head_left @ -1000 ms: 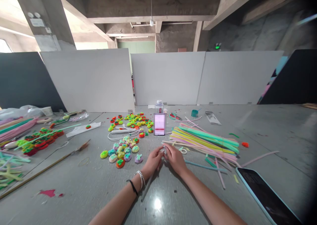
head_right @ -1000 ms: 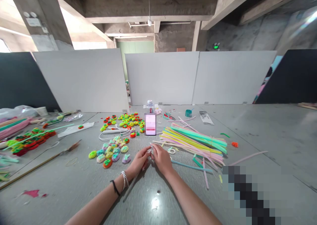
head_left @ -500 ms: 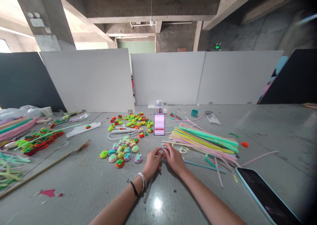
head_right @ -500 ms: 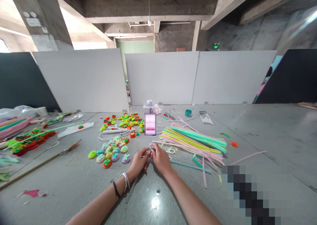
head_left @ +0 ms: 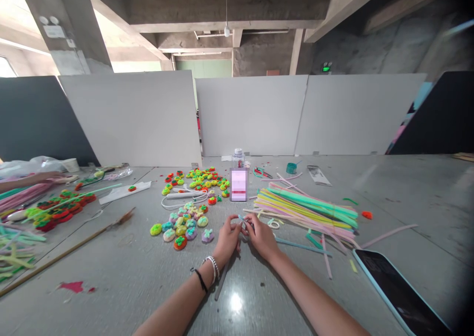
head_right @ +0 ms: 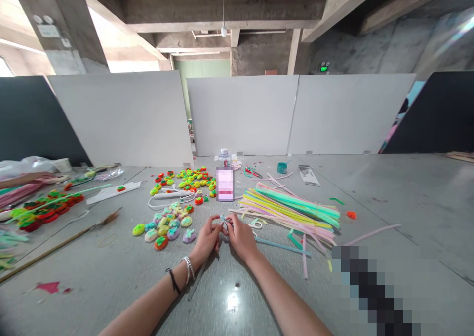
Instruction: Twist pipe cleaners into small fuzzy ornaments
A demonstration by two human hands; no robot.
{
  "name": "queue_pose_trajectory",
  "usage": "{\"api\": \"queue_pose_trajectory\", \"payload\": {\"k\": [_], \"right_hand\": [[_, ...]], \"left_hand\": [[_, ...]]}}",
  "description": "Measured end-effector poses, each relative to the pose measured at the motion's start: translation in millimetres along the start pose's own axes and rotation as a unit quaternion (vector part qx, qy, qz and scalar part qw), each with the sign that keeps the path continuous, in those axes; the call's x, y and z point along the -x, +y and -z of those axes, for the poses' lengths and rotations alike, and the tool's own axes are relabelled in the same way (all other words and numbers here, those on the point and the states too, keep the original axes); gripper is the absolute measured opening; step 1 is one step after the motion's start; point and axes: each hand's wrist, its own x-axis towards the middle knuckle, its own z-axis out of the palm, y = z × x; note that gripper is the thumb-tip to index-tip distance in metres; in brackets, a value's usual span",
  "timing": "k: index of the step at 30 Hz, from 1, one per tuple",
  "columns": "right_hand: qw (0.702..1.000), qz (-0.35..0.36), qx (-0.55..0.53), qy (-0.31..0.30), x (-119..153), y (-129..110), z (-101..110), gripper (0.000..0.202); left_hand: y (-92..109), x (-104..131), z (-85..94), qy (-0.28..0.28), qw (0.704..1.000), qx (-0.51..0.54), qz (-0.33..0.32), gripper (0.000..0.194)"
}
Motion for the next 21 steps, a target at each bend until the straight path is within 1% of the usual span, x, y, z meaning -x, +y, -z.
{"api": "queue_pose_trajectory", "payload": {"k": [7, 10, 17, 21], "right_hand": [[1.000, 0.012, -0.002, -0.001, -0.6, 0.4, -0.3, 0.020], [1.000, 0.013, -0.001, 0.001, 0.1, 0.7, -0.4, 0.018], [0.999, 0.038, -0.006, 0.008, 0.9, 1.1, 0.5, 0.016], [0.999, 0.047, -0.020, 0.011, 1.1, 1.9, -0.5, 0.015]], "left_hand": [[6.2, 0.2, 0.7, 0.013, 1.000, -0.001, 0.000, 0.049], [8.2, -0.8, 2.4, 0.007, 1.000, 0.028, 0.007, 0.051], [11.3, -4.4, 10.8, -0.033, 0.991, 0.125, 0.027, 0.048], [11.6, -7.2, 18.1, -0.074, 0.981, 0.171, 0.046, 0.041]]}}
